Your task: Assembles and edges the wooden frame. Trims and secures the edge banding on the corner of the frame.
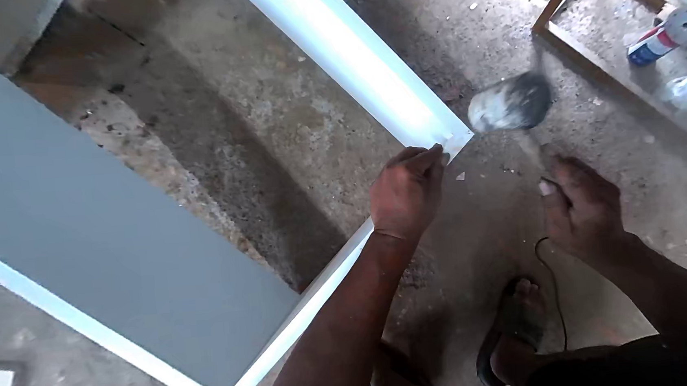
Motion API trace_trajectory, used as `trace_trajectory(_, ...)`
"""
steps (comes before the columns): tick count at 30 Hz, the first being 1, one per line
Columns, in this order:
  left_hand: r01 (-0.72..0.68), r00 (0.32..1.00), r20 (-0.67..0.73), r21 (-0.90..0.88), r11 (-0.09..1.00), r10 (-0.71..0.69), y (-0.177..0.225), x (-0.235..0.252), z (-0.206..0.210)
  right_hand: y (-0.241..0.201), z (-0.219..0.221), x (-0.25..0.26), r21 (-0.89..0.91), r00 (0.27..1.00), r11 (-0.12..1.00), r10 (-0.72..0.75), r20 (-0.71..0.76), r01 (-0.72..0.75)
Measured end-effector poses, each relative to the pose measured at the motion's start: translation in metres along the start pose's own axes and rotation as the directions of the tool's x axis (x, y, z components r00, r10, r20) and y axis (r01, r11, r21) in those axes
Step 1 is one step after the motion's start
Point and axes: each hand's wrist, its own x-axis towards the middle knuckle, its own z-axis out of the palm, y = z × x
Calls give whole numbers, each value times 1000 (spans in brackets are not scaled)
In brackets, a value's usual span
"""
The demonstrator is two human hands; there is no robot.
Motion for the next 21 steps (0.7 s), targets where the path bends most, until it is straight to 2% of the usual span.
trace_trajectory(2, 20, 1000, 9, -39, 999, -19, 0, 1, -1, 5, 4, -2, 13, 994, 999, 42, 96, -43)
trace_trajectory(5, 25, 1000, 0, -60, 998, -25, -2, 2, 0, 9, 4, -3, 20, 999, 999, 41, 35, -42)
trace_trajectory(9, 40, 999, 19, -108, 993, -39, -3, 2, 0, 15, -2, -1, 11, 988, 993, 115, 103, -116)
trace_trajectory(14, 17, 1000, 20, -178, 984, -14, -6, 4, -1, 8, -9, 0, -6, 996, 999, 47, -71, -48)
trace_trajectory(18, -12, 1000, 12, -238, 971, 15, -10, 7, 1, 15, 1, -5, 25, 988, 995, 95, 120, -98)
trace_trajectory(21, -7, 1000, 28, -249, 969, 15, -13, 7, 1, 13, -11, -1, 28, 997, 997, 79, -13, -78)
